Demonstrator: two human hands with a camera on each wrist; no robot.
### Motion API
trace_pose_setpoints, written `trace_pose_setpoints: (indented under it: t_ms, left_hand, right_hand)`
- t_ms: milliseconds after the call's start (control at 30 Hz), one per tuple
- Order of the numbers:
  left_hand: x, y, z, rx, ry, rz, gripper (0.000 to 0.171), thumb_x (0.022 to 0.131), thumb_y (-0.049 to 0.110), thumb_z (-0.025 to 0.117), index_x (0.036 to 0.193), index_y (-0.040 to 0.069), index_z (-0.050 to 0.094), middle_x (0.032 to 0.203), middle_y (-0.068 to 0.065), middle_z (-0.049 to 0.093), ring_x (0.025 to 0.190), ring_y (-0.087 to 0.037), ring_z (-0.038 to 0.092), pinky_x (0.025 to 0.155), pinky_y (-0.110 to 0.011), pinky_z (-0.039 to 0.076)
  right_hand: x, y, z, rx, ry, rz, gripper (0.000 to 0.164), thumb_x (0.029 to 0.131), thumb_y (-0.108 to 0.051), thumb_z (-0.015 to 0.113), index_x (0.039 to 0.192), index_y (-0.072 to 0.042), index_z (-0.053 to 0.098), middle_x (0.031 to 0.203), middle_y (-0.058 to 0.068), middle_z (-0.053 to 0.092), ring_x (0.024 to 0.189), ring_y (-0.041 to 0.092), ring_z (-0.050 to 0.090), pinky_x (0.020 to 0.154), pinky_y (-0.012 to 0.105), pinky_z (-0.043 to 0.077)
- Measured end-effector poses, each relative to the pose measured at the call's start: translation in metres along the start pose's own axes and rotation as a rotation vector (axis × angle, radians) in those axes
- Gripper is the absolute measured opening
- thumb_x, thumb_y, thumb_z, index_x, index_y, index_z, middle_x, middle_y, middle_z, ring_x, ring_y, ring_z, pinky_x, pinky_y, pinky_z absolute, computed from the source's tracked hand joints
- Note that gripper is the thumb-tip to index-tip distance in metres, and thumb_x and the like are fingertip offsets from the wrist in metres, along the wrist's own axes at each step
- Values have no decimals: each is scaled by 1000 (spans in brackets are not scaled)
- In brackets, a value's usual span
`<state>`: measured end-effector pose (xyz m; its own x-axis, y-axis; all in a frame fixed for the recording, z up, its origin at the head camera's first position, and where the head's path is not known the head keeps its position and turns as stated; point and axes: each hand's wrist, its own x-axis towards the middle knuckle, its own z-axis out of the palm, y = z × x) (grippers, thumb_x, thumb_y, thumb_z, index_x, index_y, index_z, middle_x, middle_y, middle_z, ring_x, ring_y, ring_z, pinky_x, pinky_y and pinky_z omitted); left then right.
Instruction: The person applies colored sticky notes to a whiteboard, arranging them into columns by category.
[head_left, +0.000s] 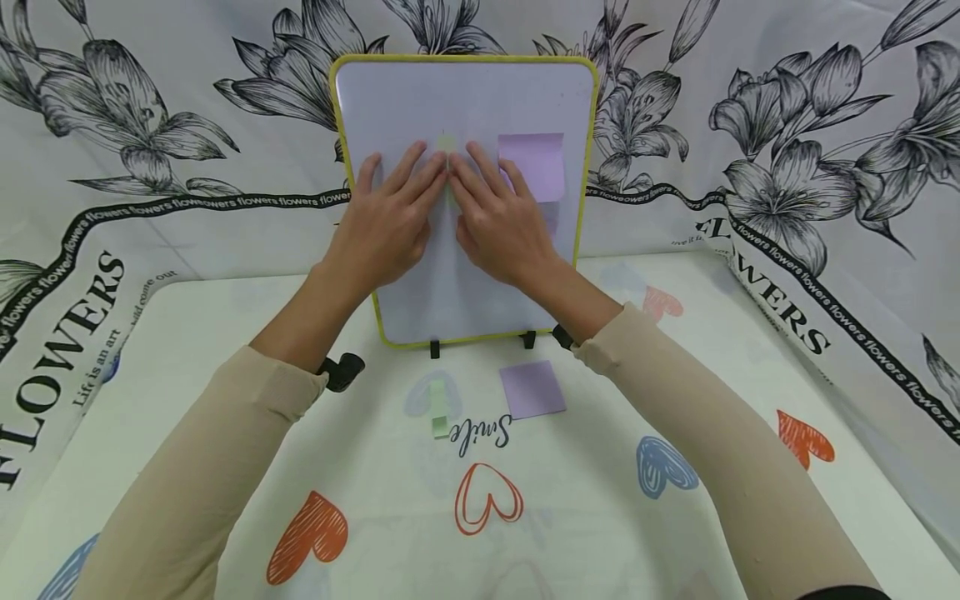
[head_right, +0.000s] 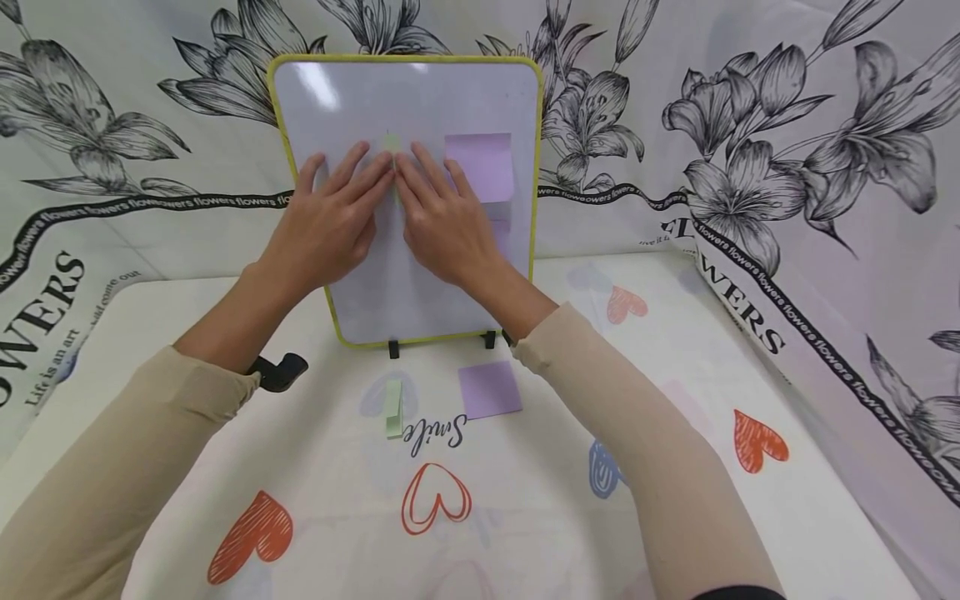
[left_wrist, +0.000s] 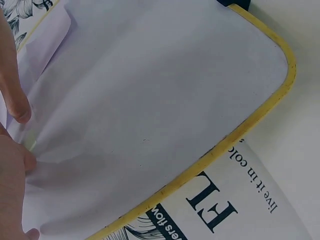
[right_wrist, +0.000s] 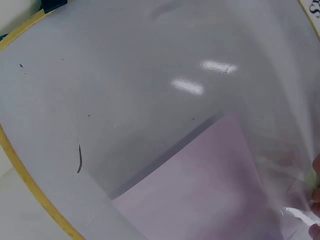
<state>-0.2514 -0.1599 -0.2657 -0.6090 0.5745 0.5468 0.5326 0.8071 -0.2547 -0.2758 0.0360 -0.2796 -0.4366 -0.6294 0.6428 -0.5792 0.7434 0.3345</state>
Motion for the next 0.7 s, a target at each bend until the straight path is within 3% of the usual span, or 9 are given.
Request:
trace_pose_setpoints:
  t_ms: [233, 367, 500, 700]
  left_hand:
    - [-6, 2, -2, -11, 10, -9, 51, 99, 14, 49, 148, 3, 45, 156, -10, 39, 150, -26, 23, 113, -62, 23]
    - [-18, 1, -4, -42, 43, -12, 50, 99, 15, 48, 147, 2, 47, 156, -10, 40, 150, -25, 24, 112, -62, 25]
    - [-36, 3, -7, -91, 14, 2, 51, 98, 15, 51, 146, 1, 48, 157, -9, 39, 149, -26, 25, 110, -63, 26]
    - [-68, 11, -4, -154, -129, 48, 55, 95, 16, 58, 147, 1, 46, 159, -10, 35, 149, -28, 26, 110, -63, 27]
  right_hand:
    - [-7, -4, -2, 43, 15, 2, 51, 95, -20, 57, 143, -2, 53, 151, 12, 47, 147, 29, 30, 113, 46, 26]
    - [-20, -17, -6, 149, 8, 2, 52, 93, -23, 61, 141, -4, 55, 149, 11, 50, 141, 29, 41, 108, 47, 34]
    - [-40, -36, -16, 349, -106, 1, 53, 94, -26, 64, 142, -6, 55, 149, 11, 50, 127, 28, 56, 100, 45, 43]
    - [-76, -60, -21, 555, -311, -44, 56, 95, -28, 66, 144, -7, 52, 151, 12, 46, 120, 28, 61, 98, 43, 48]
